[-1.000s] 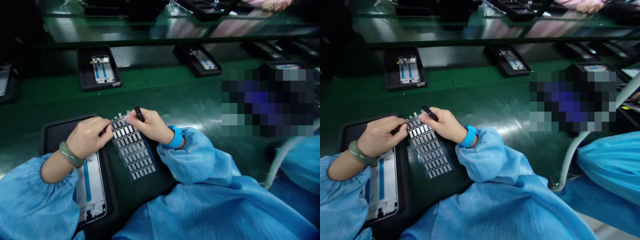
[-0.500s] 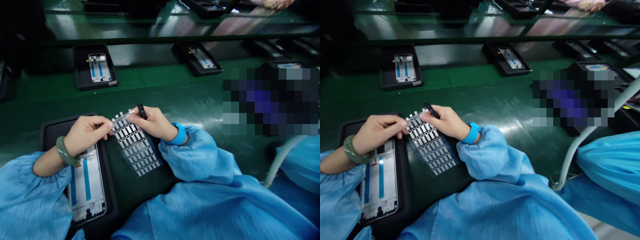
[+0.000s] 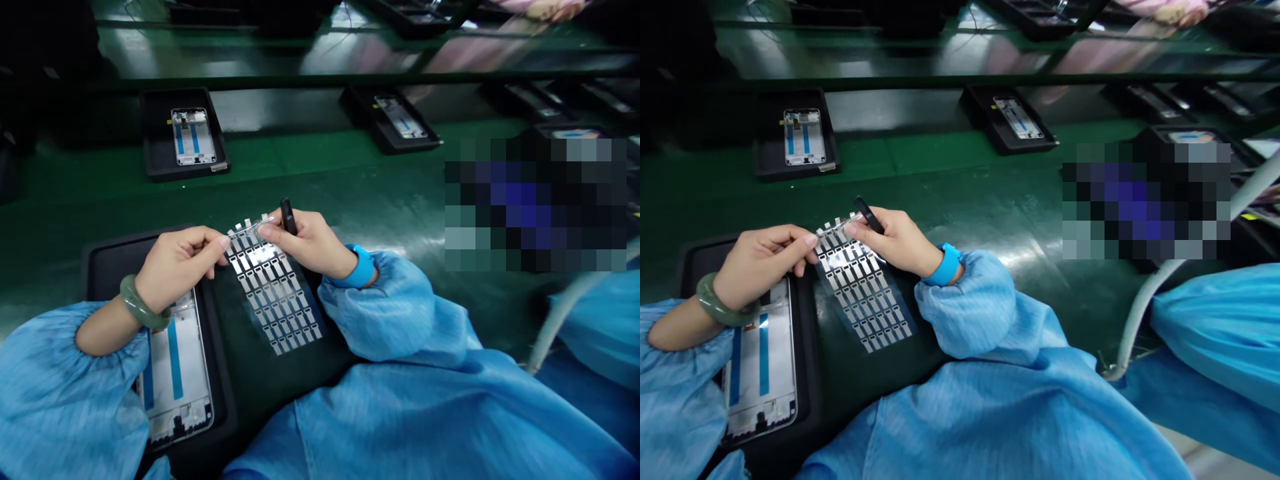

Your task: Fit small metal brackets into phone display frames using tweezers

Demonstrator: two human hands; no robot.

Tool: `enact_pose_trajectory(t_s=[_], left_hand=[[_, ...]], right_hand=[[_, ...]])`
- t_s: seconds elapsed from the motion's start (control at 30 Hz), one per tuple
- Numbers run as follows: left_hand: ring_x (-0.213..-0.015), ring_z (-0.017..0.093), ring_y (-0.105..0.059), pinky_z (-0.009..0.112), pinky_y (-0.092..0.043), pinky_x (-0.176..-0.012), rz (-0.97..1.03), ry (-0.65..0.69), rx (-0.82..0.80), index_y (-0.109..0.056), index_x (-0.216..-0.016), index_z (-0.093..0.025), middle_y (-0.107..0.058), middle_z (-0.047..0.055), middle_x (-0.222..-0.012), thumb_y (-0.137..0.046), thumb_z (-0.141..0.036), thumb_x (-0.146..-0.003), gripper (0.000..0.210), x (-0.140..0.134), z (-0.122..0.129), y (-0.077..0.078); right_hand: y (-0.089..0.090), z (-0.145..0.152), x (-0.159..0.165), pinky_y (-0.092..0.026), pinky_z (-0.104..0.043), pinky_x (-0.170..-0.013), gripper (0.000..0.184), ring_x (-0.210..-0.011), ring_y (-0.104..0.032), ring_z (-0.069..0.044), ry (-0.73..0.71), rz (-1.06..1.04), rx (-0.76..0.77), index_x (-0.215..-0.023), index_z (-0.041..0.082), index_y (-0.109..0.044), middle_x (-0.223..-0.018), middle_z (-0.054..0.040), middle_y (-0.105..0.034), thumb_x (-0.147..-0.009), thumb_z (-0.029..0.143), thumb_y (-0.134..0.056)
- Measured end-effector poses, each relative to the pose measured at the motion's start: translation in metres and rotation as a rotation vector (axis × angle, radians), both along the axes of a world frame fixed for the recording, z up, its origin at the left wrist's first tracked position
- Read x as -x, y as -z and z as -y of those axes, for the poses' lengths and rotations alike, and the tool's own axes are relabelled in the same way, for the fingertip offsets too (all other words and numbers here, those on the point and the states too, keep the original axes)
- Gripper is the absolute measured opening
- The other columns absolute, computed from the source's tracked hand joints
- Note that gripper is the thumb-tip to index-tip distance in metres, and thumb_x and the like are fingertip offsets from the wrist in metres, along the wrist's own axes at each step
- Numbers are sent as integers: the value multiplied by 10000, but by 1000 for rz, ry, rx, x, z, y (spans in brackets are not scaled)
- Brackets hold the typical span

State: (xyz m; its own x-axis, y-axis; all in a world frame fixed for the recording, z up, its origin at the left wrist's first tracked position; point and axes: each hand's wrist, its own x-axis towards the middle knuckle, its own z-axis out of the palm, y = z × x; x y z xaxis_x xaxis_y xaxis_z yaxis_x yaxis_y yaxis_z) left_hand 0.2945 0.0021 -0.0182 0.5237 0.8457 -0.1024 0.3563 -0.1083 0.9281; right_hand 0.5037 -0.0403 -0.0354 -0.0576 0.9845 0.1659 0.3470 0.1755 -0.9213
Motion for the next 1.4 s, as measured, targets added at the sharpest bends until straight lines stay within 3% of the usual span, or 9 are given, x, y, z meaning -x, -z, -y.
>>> enact_pose_trajectory(t_s=[0.2,0.5,0.77,1.0,1.4], left_hand=[[-494,56,-504,179,-387,-481,131,49,238,-649,-689,-167,-644,1,-669,-575,-315,-799,198,2,-4,2],[-464,58,-497,178,-401,-460,180,35,447,-630,-646,-136,-618,14,-596,-624,-313,-736,199,0,-6,-5],[-453,59,-478,183,-370,-440,163,35,376,-590,-650,-147,-574,-8,-566,-625,-403,-771,285,0,-5,-2],[-492,65,-494,187,-394,-462,105,126,142,-597,-695,-170,-568,-18,-611,-625,-436,-793,284,6,-5,1],[-466,68,-498,173,-409,-449,32,148,132,-586,-629,-171,-571,-14,-560,-597,-463,-801,339,5,-6,2]], right_hand=[[-1,-1,0,-387,-226,-603,339,-572,-435,-69,-24,8,2,-728,147,-585,-611,39,-506,-777,481,-620],[0,0,-1,-360,-203,-514,331,-524,-441,-58,-68,-57,43,-767,138,-621,-584,41,-517,-766,469,-638],[-2,1,-1,-344,-198,-486,332,-502,-432,-53,-76,-88,67,-749,139,-613,-563,47,-505,-750,468,-657],[-2,1,-1,-357,-199,-499,349,-519,-436,-56,-61,-65,65,-762,138,-631,-580,42,-511,-742,485,-660],[-10,6,-7,-431,-219,-611,281,-655,-529,-92,-188,-60,50,-790,146,-642,-734,0,-614,-763,425,-663]])
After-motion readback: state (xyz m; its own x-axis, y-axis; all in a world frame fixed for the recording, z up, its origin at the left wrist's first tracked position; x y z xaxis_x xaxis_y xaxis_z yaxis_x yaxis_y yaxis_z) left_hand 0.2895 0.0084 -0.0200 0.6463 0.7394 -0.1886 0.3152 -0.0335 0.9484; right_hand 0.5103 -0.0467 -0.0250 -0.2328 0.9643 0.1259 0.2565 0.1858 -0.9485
